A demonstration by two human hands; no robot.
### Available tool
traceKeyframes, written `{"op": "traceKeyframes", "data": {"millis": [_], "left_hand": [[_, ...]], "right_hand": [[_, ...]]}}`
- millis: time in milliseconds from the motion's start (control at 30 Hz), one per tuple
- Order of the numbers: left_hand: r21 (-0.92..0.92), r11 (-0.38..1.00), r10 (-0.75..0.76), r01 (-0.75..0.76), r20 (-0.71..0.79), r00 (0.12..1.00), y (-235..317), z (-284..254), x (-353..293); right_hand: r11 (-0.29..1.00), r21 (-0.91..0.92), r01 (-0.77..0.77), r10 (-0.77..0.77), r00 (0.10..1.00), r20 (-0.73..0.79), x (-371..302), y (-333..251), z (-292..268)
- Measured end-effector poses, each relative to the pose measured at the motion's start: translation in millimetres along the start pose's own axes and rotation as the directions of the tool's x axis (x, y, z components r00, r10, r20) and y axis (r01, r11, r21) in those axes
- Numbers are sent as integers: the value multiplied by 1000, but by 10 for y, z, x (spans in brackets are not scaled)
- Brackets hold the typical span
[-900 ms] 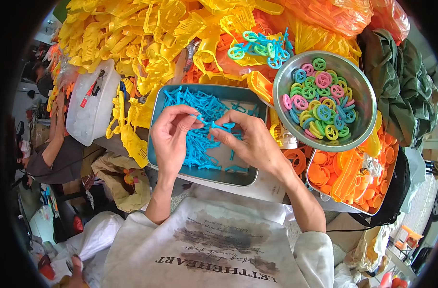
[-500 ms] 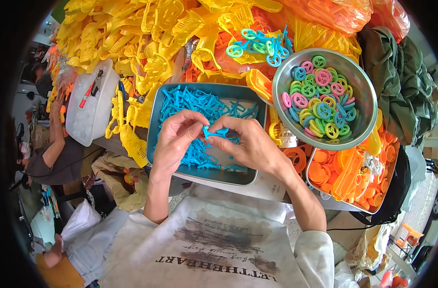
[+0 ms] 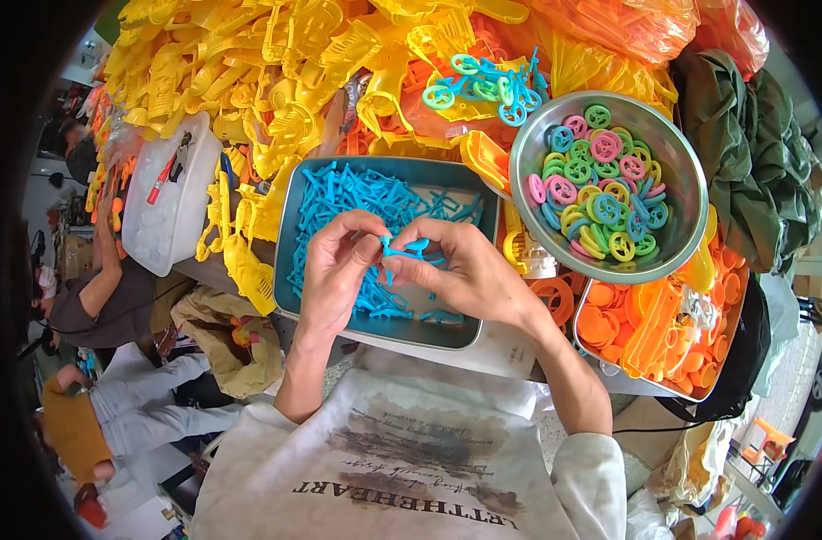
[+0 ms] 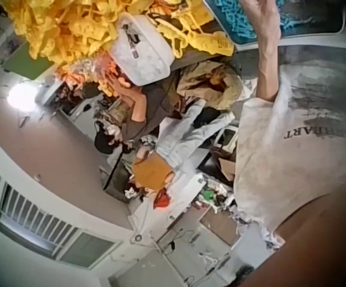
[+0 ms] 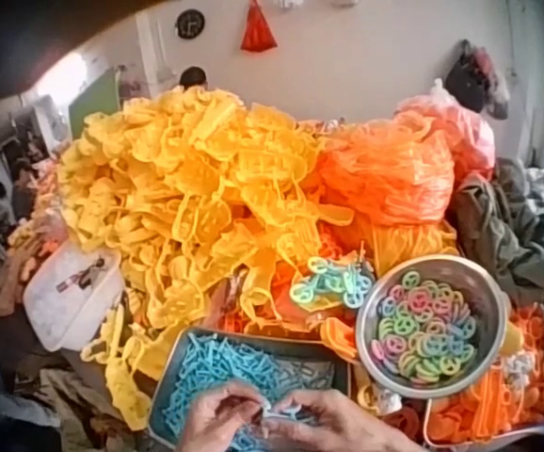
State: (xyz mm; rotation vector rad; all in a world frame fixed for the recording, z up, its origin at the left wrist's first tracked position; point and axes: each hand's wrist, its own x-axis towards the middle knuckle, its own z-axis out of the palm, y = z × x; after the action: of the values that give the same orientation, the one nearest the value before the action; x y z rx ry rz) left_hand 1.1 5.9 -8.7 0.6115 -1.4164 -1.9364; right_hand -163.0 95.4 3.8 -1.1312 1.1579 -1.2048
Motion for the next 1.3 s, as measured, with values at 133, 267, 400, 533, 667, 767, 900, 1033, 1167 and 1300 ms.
{"op": "traceKeyframes", "data": {"millis": [133,267,400,533,667,767,900,1033,1167,1300], "left_hand": [[3,999,41,-41,33,999,-4,-10,8],[347,884,273,-313,160,949,59,-102,39],[446,865,121,-229,259,958,309,-22,-54],[617,720,179,-317,276,944,317,34,-69],[656,655,305,-375,225,925,237,22,-51],[755,512,442,-409,176,879,180,-2,-43],[844,347,445,-409,236,864,148,85,-83],[847,414,380,-333,172,909,198,150,-95],[588,760,272,-277,100,957,297,58,-36],[430,903,-29,-2,66,997,213,-200,107]], "right_hand": [[992,119,-27,21,998,51,13,37,-21],[976,217,-30,12,996,87,13,146,-35],[967,250,-45,16,993,119,22,158,-72],[984,169,-62,51,996,67,37,122,-63],[960,275,-41,72,992,-103,34,181,10],[967,240,-80,130,971,-201,25,113,111],[997,28,-66,68,994,-88,-6,86,97],[997,-65,-46,38,992,-120,27,138,92],[994,-108,-6,-19,974,-225,16,114,107],[968,-248,44,-98,972,-212,7,120,132]]}}
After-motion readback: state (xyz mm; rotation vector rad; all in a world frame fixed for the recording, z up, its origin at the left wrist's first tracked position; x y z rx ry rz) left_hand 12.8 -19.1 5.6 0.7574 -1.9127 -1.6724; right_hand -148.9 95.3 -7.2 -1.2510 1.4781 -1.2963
